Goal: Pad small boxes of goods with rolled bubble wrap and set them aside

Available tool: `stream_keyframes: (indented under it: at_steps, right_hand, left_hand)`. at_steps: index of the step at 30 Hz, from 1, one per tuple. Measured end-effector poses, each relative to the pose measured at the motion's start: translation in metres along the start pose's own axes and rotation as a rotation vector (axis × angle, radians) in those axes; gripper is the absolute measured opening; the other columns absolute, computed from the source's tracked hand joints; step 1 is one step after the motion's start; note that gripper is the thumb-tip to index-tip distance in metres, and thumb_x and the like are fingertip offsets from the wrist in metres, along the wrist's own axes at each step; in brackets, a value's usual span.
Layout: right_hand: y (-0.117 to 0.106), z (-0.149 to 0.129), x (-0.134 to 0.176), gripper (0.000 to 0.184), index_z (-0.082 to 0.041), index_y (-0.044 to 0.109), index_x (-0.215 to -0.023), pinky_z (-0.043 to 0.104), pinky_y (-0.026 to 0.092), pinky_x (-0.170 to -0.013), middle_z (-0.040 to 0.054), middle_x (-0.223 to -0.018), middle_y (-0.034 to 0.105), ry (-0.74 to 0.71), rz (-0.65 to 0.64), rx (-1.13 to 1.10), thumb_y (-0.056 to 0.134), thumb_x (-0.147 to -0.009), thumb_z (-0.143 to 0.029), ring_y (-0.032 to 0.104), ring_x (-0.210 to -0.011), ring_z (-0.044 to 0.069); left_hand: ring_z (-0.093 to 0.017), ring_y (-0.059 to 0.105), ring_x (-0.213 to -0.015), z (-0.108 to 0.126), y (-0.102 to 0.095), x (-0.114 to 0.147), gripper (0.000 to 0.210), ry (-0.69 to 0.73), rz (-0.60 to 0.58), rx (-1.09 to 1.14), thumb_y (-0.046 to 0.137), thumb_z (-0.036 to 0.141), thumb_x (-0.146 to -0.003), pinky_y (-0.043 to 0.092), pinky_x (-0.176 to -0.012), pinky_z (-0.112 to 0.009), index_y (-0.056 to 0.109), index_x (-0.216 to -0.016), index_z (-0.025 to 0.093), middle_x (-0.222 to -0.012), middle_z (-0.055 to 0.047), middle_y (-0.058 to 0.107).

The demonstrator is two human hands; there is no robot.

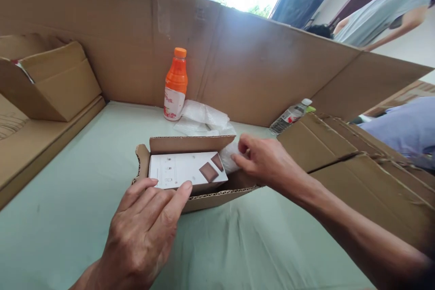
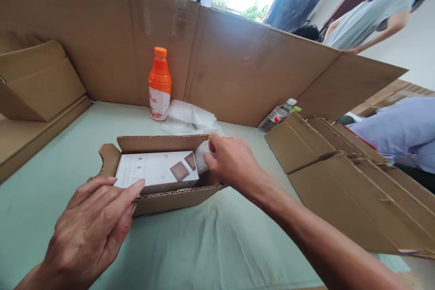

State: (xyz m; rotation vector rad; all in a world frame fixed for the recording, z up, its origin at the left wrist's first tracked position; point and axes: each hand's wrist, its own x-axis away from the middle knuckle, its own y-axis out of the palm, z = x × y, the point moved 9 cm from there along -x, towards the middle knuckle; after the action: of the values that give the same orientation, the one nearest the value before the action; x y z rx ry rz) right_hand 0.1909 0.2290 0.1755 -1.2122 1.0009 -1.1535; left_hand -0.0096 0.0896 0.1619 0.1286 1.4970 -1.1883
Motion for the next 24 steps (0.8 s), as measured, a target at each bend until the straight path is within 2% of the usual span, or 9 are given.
stream_keyframes:
  at_steps: [4, 7, 9, 12, 15, 17, 20, 22, 24]
  right_hand:
    - [0.016, -0.026, -0.008, 0.016, -0.019, 0.068, -0.085, 0.030, 0.020, -0.055, 0.0074, -0.075, 0.070, -0.111, -0.080, 0.182, 0.053, -0.087, -0.027, 0.061, -0.068, 0.020]
    - [0.018, -0.034, -0.013, 0.019, -0.018, 0.069, -0.085, 0.029, 0.024, -0.056, 0.0094, -0.078, 0.071, -0.155, -0.088, 0.188, 0.052, -0.090, -0.025, 0.063, -0.070, 0.020]
    - [0.011, -0.029, -0.007, 0.019, -0.018, 0.069, -0.084, 0.029, 0.030, -0.057, 0.0089, -0.084, 0.072, -0.195, -0.057, 0.112, 0.053, -0.091, -0.027, 0.063, -0.071, 0.020]
    - [-0.015, 0.001, 0.027, 0.021, -0.022, 0.070, -0.091, 0.028, 0.042, -0.063, 0.0047, -0.093, 0.072, -0.230, 0.205, -0.181, 0.053, -0.095, -0.034, 0.063, -0.072, 0.017]
    - [-0.020, 0.061, 0.079, 0.018, -0.024, 0.067, -0.093, 0.029, 0.049, -0.067, 0.0029, -0.094, 0.071, -0.110, 0.540, -0.431, 0.056, -0.095, -0.038, 0.063, -0.074, 0.016]
    - [0.010, 0.087, 0.101, 0.016, -0.025, 0.067, -0.097, 0.028, 0.051, -0.064, 0.0030, -0.092, 0.071, -0.011, 0.577, -0.527, 0.060, -0.093, -0.039, 0.064, -0.072, 0.017]
    - [0.081, 0.074, 0.094, 0.035, -0.025, 0.064, -0.117, 0.029, 0.054, -0.059, 0.0058, -0.102, 0.073, 0.016, 0.346, -0.720, 0.067, -0.087, -0.043, 0.065, -0.071, 0.018]
    - [0.117, 0.041, 0.074, 0.044, -0.023, 0.063, -0.121, 0.033, 0.058, -0.069, 0.0088, -0.112, 0.072, -0.050, 0.182, -0.865, 0.069, -0.084, -0.047, 0.068, -0.085, 0.022]
    - [0.132, 0.016, 0.054, 0.044, -0.021, 0.065, -0.116, 0.039, 0.058, -0.083, 0.0102, -0.116, 0.071, -0.120, 0.110, -0.988, 0.069, -0.083, -0.051, 0.068, -0.100, 0.027]
  left_hand:
    - [-0.013, 0.060, -0.083, 0.000, 0.002, -0.002, 0.045, 0.009, -0.005, -0.010, 0.055, -0.010, -0.084, 0.043, -0.101, -0.039, 0.059, -0.127, 0.002, -0.089, -0.005, 0.068]
    - [-0.014, 0.061, -0.084, 0.002, 0.003, -0.003, 0.046, 0.015, -0.012, -0.010, 0.055, -0.009, -0.085, 0.044, -0.102, -0.039, 0.058, -0.130, 0.003, -0.091, -0.005, 0.069]
    - [-0.018, 0.063, -0.096, 0.001, -0.002, 0.001, 0.053, -0.013, 0.006, -0.009, 0.059, -0.007, -0.084, 0.045, -0.103, -0.041, 0.056, -0.134, 0.007, -0.098, -0.007, 0.070]
    - [-0.027, 0.058, -0.122, -0.007, -0.022, 0.021, 0.075, -0.097, 0.127, -0.055, 0.069, 0.001, -0.078, 0.044, -0.110, -0.047, 0.048, -0.147, 0.022, -0.122, -0.008, 0.066]
    - [-0.027, 0.057, -0.126, -0.037, -0.040, 0.060, 0.083, -0.382, 0.285, -0.006, 0.075, 0.011, -0.075, 0.044, -0.114, -0.049, 0.046, -0.149, 0.037, -0.139, -0.003, 0.056]
    - [-0.027, 0.057, -0.127, -0.069, -0.031, 0.096, 0.073, -0.703, 0.304, 0.176, 0.075, 0.022, -0.079, 0.046, -0.114, -0.047, 0.050, -0.145, 0.037, -0.143, -0.003, 0.055]
    - [-0.029, 0.061, -0.125, -0.100, 0.012, 0.147, 0.067, -1.133, 0.225, 0.477, 0.078, 0.038, -0.078, 0.055, -0.104, -0.043, 0.054, -0.141, 0.032, -0.144, -0.006, 0.058]
    - [-0.030, 0.066, -0.117, -0.108, 0.041, 0.161, 0.069, -1.288, 0.186, 0.593, 0.082, 0.046, -0.072, 0.060, -0.094, -0.039, 0.058, -0.135, 0.027, -0.137, -0.009, 0.064]
    - [-0.029, 0.070, -0.109, -0.111, 0.063, 0.155, 0.070, -1.330, 0.194, 0.651, 0.084, 0.050, -0.068, 0.062, -0.089, -0.036, 0.062, -0.128, 0.022, -0.124, -0.011, 0.071]
